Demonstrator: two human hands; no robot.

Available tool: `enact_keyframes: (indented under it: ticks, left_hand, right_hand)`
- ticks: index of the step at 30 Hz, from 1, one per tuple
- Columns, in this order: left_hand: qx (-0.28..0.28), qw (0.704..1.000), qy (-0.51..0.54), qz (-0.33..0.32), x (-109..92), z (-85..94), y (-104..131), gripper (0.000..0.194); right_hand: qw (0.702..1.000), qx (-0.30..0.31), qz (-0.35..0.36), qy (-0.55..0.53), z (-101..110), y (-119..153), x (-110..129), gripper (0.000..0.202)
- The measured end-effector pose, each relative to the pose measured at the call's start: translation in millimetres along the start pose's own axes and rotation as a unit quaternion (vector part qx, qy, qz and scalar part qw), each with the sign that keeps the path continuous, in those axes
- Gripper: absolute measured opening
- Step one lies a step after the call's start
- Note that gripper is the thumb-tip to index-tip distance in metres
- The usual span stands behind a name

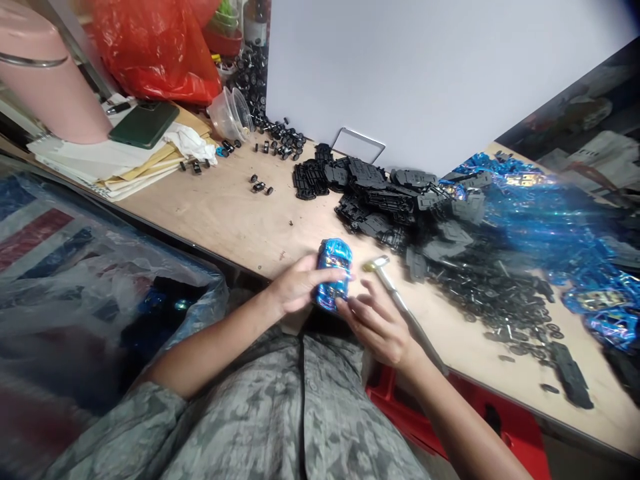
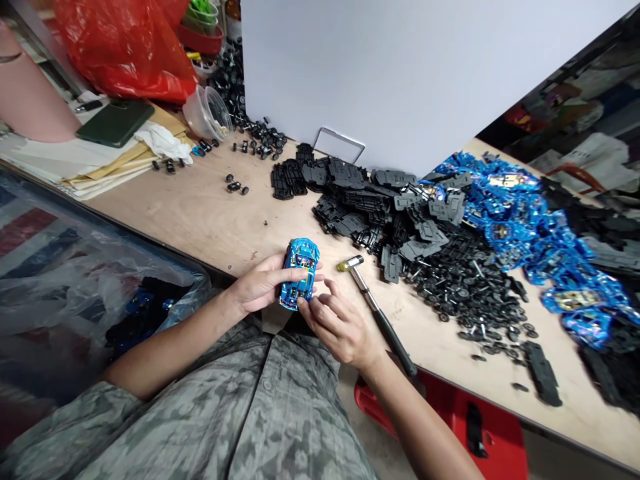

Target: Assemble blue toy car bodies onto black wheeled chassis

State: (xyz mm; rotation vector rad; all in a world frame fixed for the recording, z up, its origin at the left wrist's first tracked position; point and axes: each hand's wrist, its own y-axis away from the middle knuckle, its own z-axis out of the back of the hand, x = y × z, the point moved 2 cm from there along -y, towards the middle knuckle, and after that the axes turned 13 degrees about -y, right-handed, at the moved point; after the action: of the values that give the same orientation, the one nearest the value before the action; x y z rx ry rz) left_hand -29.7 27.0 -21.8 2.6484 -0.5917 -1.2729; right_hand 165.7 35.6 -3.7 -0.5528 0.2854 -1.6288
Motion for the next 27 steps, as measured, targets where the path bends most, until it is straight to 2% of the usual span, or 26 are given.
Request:
enact_keyframes:
  ticks: [7,12,20,25,27]
  left_hand:
    - [0.008,1.0,-0.006,0.006,1,-3.7,1,0.052]
    - [0.015,0.999,0.032,0.022,8,-5.2,0,0.043]
    - [0.014,0.999,0.037,0.034,12,-9.5,3,0.041]
    - [0.017,0.998,0.039,0.036,18,-9.2,2,0.04]
    - [0.018,0.998,0.042,0.04,20,-8.9,1,0.04]
  right_hand:
    - [1.0,-0.019,-0.014,-0.009,2,-1,5,0.047]
    - [1.0,-0.018,0.004,0.005,6,-7,8,0.047]
    - [0.999,0.017,0.008,-0.036,10,-8,8,0.043]
    - [0.999,0.0,0.026,-0.031,10,-5,10,0.042]
    - [1.0,-0.013,0.013,-0.021,10,-5,12,0.043]
